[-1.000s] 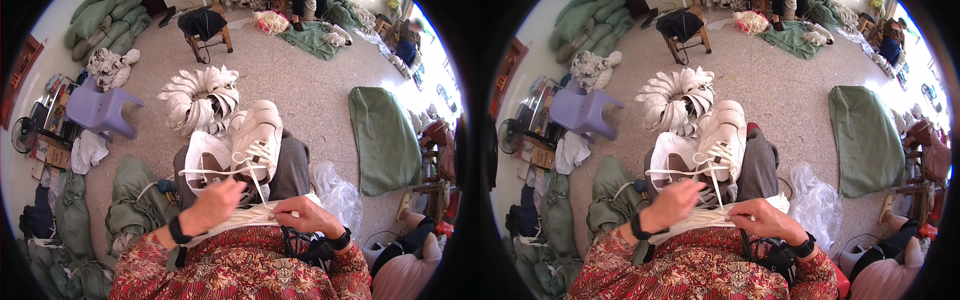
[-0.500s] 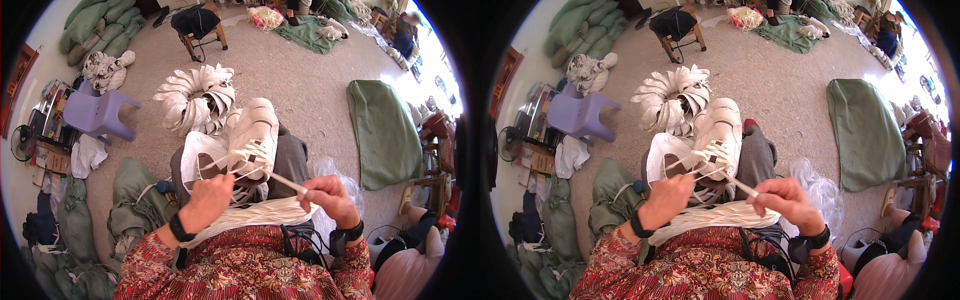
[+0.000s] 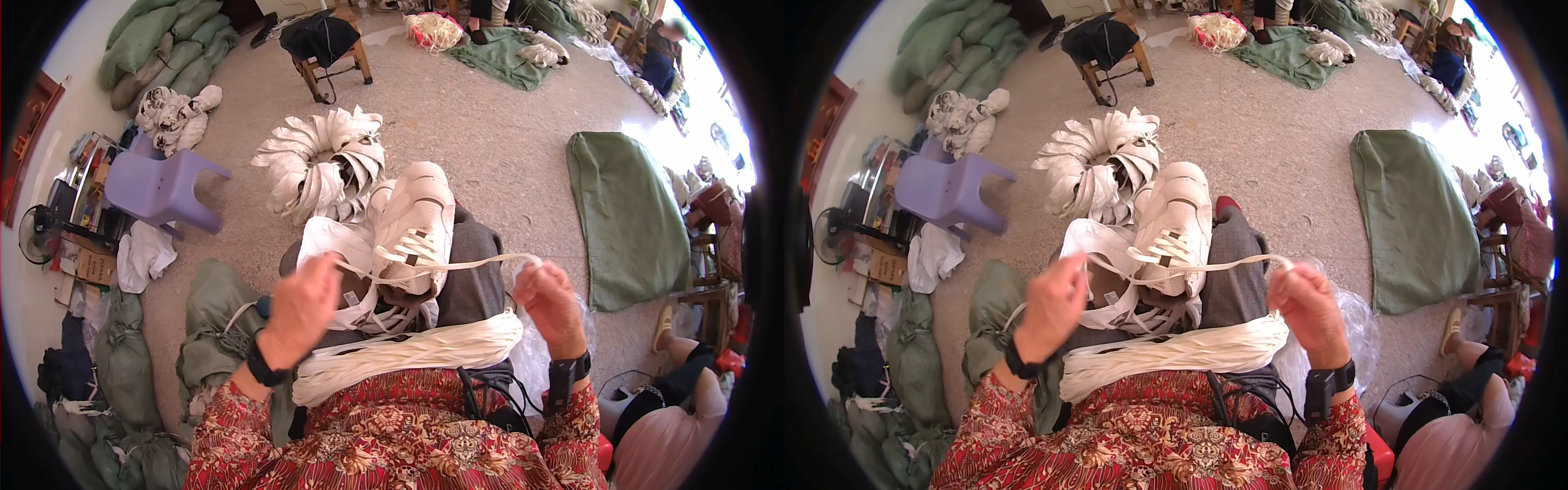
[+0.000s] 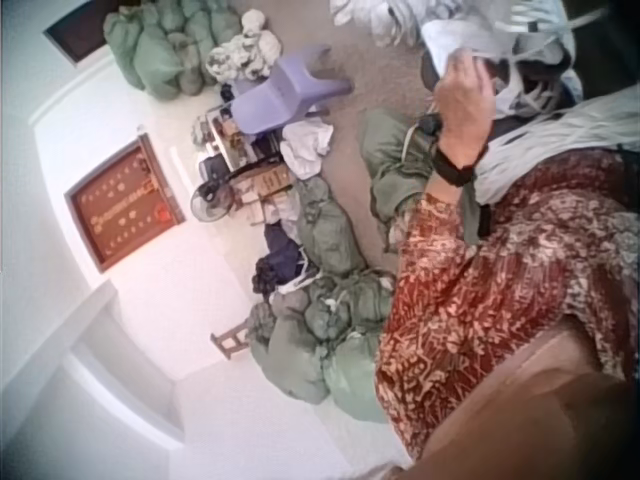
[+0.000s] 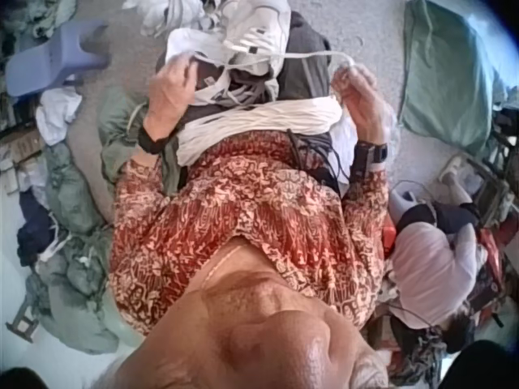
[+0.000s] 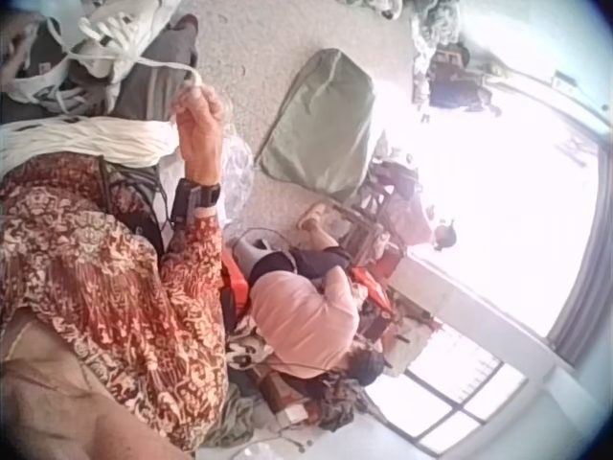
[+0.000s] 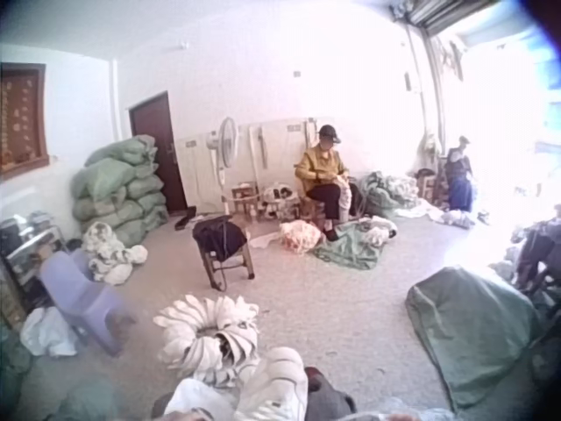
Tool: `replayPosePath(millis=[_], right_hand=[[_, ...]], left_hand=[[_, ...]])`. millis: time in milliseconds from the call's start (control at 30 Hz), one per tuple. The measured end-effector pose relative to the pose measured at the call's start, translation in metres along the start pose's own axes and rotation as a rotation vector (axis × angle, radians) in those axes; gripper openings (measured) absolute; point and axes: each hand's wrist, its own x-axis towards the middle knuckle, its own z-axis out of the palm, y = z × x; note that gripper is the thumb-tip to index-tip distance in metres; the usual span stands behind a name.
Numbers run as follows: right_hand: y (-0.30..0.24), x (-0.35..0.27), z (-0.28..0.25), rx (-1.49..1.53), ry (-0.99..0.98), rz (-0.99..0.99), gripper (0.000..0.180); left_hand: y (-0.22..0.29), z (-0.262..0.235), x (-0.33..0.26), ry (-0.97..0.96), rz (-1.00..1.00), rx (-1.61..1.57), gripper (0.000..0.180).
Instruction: The recorder is lacing and threading white shoes.
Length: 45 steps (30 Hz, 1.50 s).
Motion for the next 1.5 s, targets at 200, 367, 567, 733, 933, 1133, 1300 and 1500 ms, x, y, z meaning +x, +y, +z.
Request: replayPosePath(millis=[200, 367, 567, 733, 933, 1133, 1300, 1500], right_hand=[[0.055, 0.017, 0.019, -0.505, 0.031, 0.15, 0.011], [0.086, 0.036, 0.016, -0.539, 0.053, 0.03, 0.003], [0.094, 0.036, 0.018, -0.58, 0.061, -0.014, 0.003], [0.097, 0.036, 0.019, -0.556, 0.065, -0.023, 0.003], [0.098, 0.034, 0.019, -0.586, 0.031, -0.058, 0.003], [0.1, 0.036, 0.018, -0.663, 0.007, -0.073, 0.001], [0.101, 0.043, 0.016, -0.776, -0.006, -0.149, 0.001], [0.095, 0.046, 0.019, -0.709, 0.007, 0.023, 0.009]], left_hand=[[0.039, 0.082, -0.009, -0.289, 0.028, -0.478, 0.023], [0.042, 0.119, -0.003, -0.17, 0.055, -0.478, 0.019], [0.041, 0.127, -0.005, -0.163, -0.078, -0.599, 0.019], [0.042, 0.13, -0.005, -0.141, -0.122, -0.65, 0.018], [0.039, 0.138, -0.006, -0.064, -0.074, -0.662, 0.016], [0.037, 0.138, -0.005, -0.033, -0.01, -0.633, 0.016], [0.038, 0.14, -0.003, -0.018, 0.015, -0.642, 0.015], [0.034, 0.13, 0.002, -0.061, 0.115, -0.424, 0.011]])
